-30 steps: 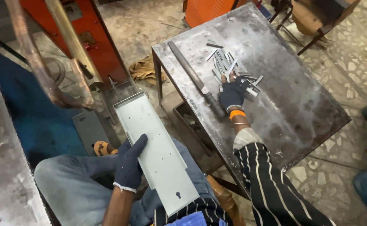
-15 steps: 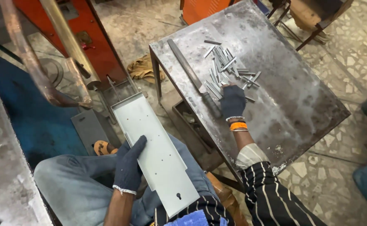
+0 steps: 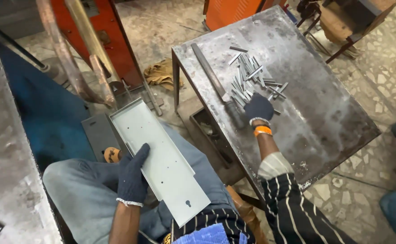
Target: Spot welding small metal strips onto a larger metal plate component using a pedestal welder.
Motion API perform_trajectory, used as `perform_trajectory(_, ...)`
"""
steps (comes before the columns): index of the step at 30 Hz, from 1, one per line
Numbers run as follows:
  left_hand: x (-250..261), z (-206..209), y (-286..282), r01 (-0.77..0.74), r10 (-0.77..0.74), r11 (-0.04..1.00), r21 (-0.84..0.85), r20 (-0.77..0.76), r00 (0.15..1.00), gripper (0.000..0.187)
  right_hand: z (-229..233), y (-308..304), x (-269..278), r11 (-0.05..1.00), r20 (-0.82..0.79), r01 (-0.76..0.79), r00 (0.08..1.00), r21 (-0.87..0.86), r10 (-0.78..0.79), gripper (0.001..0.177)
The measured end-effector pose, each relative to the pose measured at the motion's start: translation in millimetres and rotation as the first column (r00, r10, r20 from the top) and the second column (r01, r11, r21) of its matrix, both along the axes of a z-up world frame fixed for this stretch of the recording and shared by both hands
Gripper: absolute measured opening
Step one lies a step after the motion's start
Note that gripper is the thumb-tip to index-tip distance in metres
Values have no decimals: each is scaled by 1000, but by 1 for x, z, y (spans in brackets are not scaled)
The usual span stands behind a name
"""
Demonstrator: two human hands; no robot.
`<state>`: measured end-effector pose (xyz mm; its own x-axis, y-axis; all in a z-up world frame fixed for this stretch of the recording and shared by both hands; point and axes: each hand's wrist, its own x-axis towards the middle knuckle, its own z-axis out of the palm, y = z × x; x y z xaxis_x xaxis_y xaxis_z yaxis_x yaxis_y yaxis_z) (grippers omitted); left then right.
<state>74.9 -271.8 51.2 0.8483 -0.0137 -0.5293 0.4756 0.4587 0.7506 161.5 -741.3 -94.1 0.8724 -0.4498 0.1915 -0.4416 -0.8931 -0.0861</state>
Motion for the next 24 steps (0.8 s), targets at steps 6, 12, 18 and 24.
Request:
perform_trajectory(6,1,-4,11,-56,60,995,-86,37,998,38,1,4,-40,995,167,1,986,-97,15,17)
perform_trajectory(12,4,-15,21,-231,235,925,-301,-23,972,38,86,95,-52,959,402,-117,915,258,3,32)
perform_trajectory(18,-13,-12,31,-149,152,988,-30,199,968,35,188,275,-84,403,494,-623,780,670,383,25)
perform_trajectory(24,-29,6,29,-122,86,987,103,299,950,27,192,342,-100,565,399,-731,683,384,612,23)
